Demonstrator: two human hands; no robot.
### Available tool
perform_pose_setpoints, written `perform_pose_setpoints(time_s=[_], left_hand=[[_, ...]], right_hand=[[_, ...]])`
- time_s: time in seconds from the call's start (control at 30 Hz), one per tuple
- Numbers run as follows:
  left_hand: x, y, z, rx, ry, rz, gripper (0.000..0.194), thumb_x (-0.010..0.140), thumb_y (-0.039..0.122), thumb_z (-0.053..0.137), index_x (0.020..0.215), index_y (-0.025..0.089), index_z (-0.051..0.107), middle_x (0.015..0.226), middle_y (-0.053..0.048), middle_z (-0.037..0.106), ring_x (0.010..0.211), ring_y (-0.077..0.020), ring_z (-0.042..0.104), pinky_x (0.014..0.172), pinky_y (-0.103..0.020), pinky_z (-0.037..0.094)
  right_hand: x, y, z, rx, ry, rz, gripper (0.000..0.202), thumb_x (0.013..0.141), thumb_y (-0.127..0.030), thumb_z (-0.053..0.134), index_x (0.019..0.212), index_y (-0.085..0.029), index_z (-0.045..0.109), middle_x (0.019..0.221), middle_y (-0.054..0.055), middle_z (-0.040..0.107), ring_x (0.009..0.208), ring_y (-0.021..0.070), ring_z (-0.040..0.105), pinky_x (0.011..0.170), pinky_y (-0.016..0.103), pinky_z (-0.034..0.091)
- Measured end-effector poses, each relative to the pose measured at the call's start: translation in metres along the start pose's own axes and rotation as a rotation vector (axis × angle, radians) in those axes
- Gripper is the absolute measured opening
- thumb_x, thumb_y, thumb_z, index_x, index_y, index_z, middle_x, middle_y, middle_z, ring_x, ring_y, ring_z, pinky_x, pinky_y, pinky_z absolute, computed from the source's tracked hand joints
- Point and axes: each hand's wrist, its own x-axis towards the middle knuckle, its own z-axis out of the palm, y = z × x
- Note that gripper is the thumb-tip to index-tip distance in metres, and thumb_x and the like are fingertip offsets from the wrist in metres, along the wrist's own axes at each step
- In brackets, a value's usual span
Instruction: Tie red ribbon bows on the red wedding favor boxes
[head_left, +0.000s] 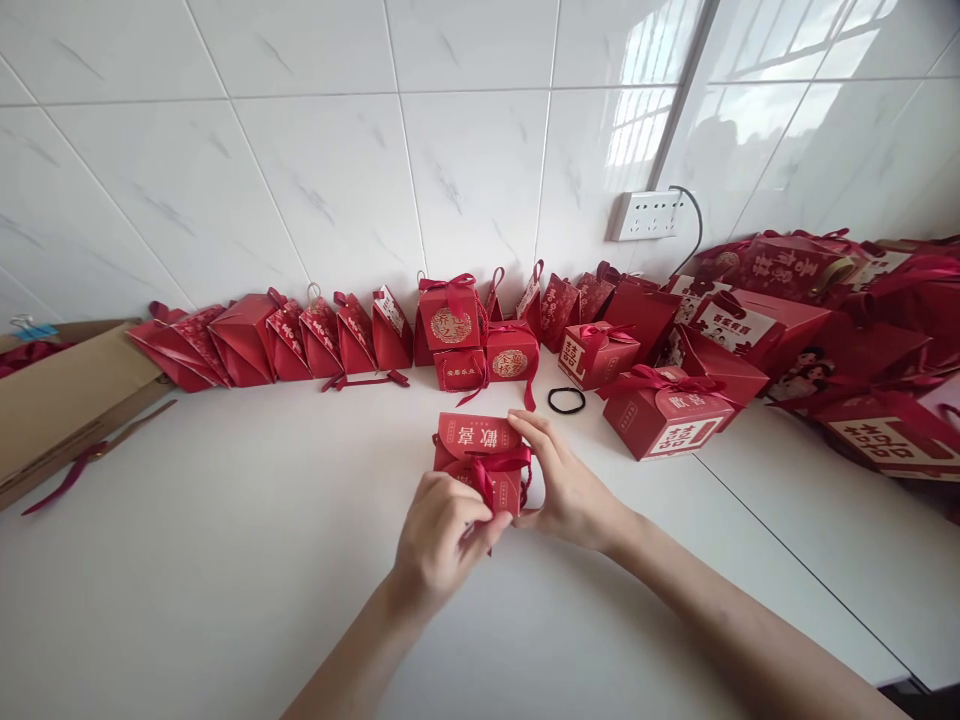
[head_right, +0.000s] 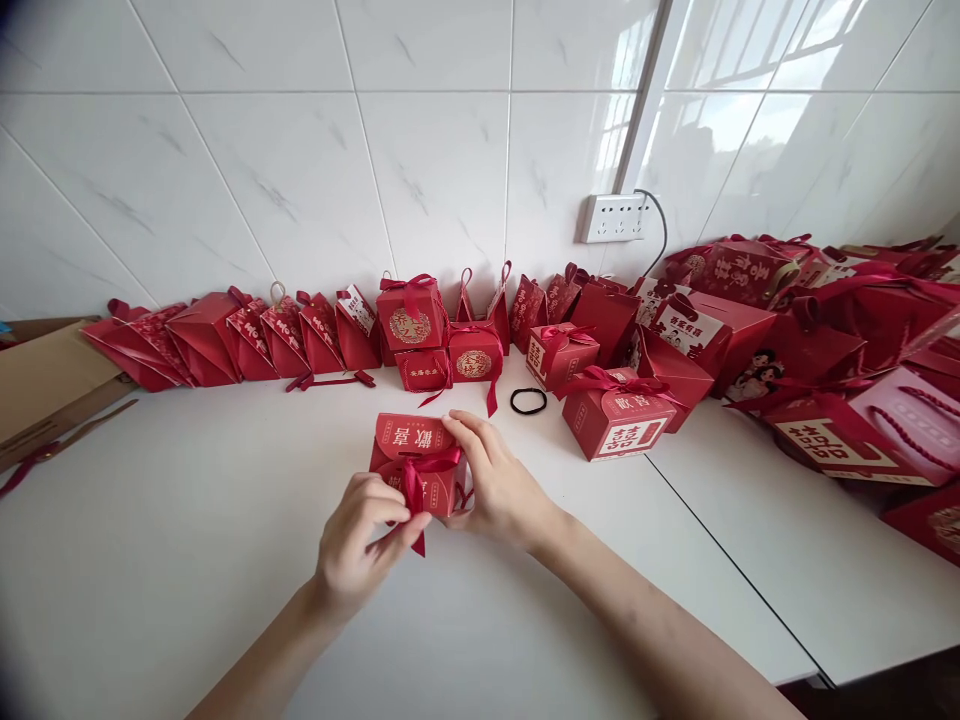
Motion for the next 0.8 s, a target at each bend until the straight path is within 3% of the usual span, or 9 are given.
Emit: perform_pose_setpoints(time_s=[0.07,0.23,0.4,0.6,0.8], left_hand=[[-0.001,0.004,0.004,0.055,-0.048,0.129,0.018,0.081,0.01,0.062,0.079,0.022,0.048,0.061,0.005,0.058,0.053,-0.0102,0.054,0.061,-0.026,0.043],[-0.001,0.006,0.002,0.067,-0.04,0.08,0.016,0.082,0.012,0.057,0.076,0.023,0.047,0.06,0.005,0.056,0.051,-0.0106,0.052,0.058,-0.027,0.043],[0.001,-0.002,-0.008,0.014,0.103,-0.23,0.014,0.08,0.016,0.056,0.089,0.022,0.046,0.077,-0.001,0.051,0.069,-0.0144,0.054,0.06,-0.027,0.047],[0.005,-0.006,-0.013,-0.021,0.089,-0.458,0.025,0.083,0.021,0.056,0.108,0.023,0.051,0.091,-0.003,0.053,0.08,-0.0146,0.053,0.077,-0.029,0.047],[0.008,-0.005,-0.012,-0.155,0.152,-0.751,0.015,0.085,0.03,0.056,0.097,0.022,0.054,0.089,-0.002,0.058,0.08,-0.0146,0.056,0.08,-0.031,0.047]], right_hand=[[-0.001,-0.001,0.002,0.003,0.002,-0.018,0.101,0.071,-0.029,0.075,0.146,-0.025,0.007,0.14,0.021,0.03,0.131,0.0377,0.036,0.099,0.052,0.046],[-0.002,0.002,0.003,0.047,0.037,0.012,0.094,0.074,-0.026,0.072,0.145,-0.027,0.011,0.141,0.02,0.028,0.132,0.0353,0.037,0.097,0.05,0.048],[-0.002,0.005,0.002,0.036,0.059,0.039,0.09,0.073,-0.024,0.07,0.145,-0.027,0.014,0.141,0.019,0.029,0.131,0.0345,0.039,0.095,0.048,0.05],[-0.003,0.006,0.001,-0.008,0.047,0.025,0.09,0.074,-0.024,0.07,0.144,-0.026,0.014,0.14,0.02,0.029,0.131,0.035,0.038,0.096,0.049,0.049],[-0.002,0.005,-0.001,-0.015,0.025,-0.037,0.088,0.076,-0.025,0.068,0.145,-0.026,0.012,0.141,0.021,0.029,0.132,0.0361,0.037,0.094,0.05,0.05]])
